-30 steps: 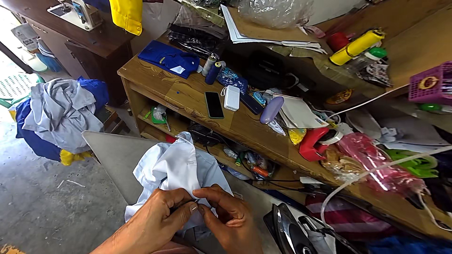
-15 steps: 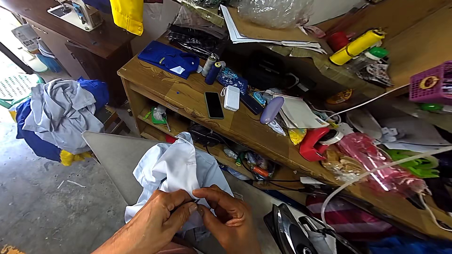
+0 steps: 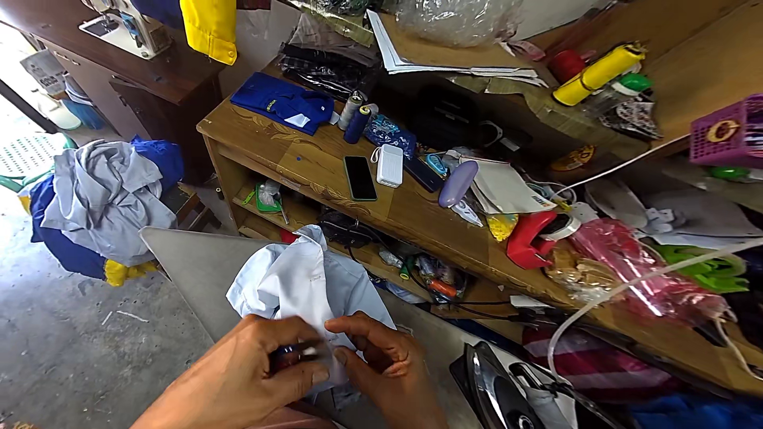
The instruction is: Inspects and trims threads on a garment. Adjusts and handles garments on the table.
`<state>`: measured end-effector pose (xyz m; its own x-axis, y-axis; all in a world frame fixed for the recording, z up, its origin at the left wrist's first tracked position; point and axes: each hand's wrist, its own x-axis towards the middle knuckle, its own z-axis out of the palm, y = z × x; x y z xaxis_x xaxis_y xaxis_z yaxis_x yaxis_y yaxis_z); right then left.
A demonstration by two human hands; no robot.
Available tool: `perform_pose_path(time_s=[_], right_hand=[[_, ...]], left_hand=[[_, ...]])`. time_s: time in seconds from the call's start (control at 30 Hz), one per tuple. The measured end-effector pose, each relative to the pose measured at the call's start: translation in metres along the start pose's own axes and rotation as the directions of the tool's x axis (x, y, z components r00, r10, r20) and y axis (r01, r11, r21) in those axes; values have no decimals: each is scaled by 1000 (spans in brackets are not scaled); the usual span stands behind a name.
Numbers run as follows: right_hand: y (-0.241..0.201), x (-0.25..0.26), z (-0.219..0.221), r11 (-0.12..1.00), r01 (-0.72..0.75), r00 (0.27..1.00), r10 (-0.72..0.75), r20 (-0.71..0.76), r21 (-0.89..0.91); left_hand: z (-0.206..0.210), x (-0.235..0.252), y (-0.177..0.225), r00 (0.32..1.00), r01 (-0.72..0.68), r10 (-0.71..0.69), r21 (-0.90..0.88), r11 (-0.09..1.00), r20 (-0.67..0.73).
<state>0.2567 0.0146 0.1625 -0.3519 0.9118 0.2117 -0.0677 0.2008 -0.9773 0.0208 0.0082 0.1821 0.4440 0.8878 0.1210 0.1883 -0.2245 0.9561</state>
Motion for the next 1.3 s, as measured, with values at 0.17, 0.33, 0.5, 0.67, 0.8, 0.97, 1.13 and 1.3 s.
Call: perform_pose_path(time_s=[0.17, 0.33, 0.5, 0.67, 0.8, 0.97, 1.13, 1.3], right_hand=[[-6, 11, -2, 996, -17, 996, 8, 94, 91], [-2, 16, -5, 993, -77, 994, 69, 88, 89], [-4, 16, -4, 986, -122, 988, 110, 105, 112], [-3, 20, -6, 983, -133, 983, 114, 145, 127], [11, 21, -4, 997, -15, 991, 5, 133, 75], [17, 21, -3, 983, 31, 989, -56, 134, 180], [19, 23, -3, 962, 21, 984, -68, 165, 271], [18, 24, -3, 965, -2, 979, -52, 198, 264]], left_hand=[[-23, 30, -6, 996, -6, 1, 51, 999, 92], [-22, 42, -14, 989, -24, 25, -2, 1000, 146], [-25, 47, -20, 956, -27, 34, -27, 999, 292], [-30, 47, -20, 962, -76, 81, -31, 997, 261], [-30, 43, -19, 978, -63, 80, -92, 994, 194], [-26, 39, -21, 981, -39, 73, -186, 982, 181], [-19, 39, -28, 978, 15, 57, -336, 942, 202], [-18, 37, -30, 977, 51, 36, -396, 917, 210]])
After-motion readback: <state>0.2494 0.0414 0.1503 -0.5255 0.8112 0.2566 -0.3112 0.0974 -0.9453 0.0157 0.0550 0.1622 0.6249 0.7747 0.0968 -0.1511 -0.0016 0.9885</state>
